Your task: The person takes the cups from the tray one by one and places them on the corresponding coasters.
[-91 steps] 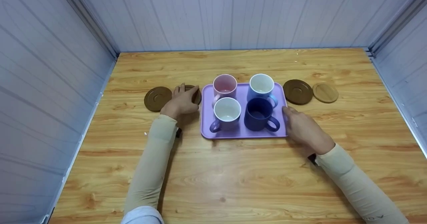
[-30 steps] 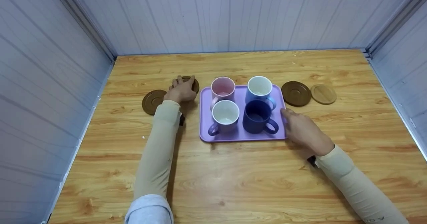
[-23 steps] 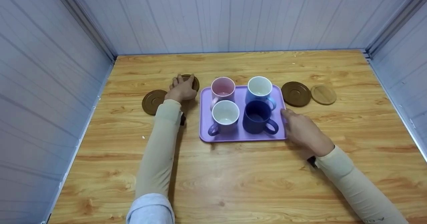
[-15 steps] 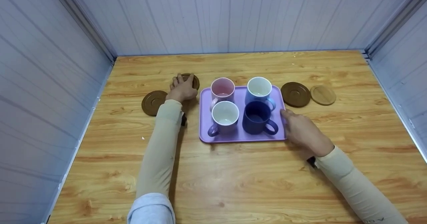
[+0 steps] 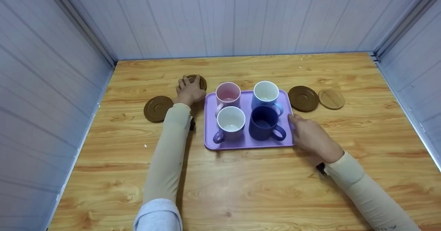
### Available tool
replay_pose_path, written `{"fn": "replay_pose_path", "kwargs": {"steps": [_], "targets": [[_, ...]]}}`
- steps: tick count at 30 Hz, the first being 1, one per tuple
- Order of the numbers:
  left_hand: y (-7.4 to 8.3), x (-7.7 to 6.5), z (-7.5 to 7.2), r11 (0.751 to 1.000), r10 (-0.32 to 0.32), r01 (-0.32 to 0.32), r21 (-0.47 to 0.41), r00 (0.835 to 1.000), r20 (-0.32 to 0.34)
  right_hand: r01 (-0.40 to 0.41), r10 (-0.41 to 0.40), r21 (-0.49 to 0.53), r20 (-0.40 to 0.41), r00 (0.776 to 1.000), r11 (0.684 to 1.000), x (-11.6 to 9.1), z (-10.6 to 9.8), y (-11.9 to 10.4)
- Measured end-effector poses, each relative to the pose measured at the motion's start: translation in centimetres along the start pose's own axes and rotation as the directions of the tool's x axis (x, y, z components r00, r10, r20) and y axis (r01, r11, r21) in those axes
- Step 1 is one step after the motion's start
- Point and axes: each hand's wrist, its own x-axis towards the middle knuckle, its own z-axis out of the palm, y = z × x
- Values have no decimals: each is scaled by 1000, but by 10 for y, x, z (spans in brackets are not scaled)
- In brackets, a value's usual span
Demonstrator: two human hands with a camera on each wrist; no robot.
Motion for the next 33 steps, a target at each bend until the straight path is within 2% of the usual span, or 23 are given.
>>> {"fn": "replay_pose_path", "kwargs": {"steps": [13, 23, 33], "targets": [[9, 10, 5, 1000, 7, -8, -8, 998, -68, -29, 29, 0, 37, 999, 1000, 0, 1, 0], [17, 15, 10, 999, 36, -36, 1, 990, -134, -3, 3, 7, -4, 1000, 1000, 1, 4, 0], [25, 18, 12, 998, 61, -63, -11, 989, -137, -14, 14, 4, 18, 1000, 1000, 1, 3, 2]]}}
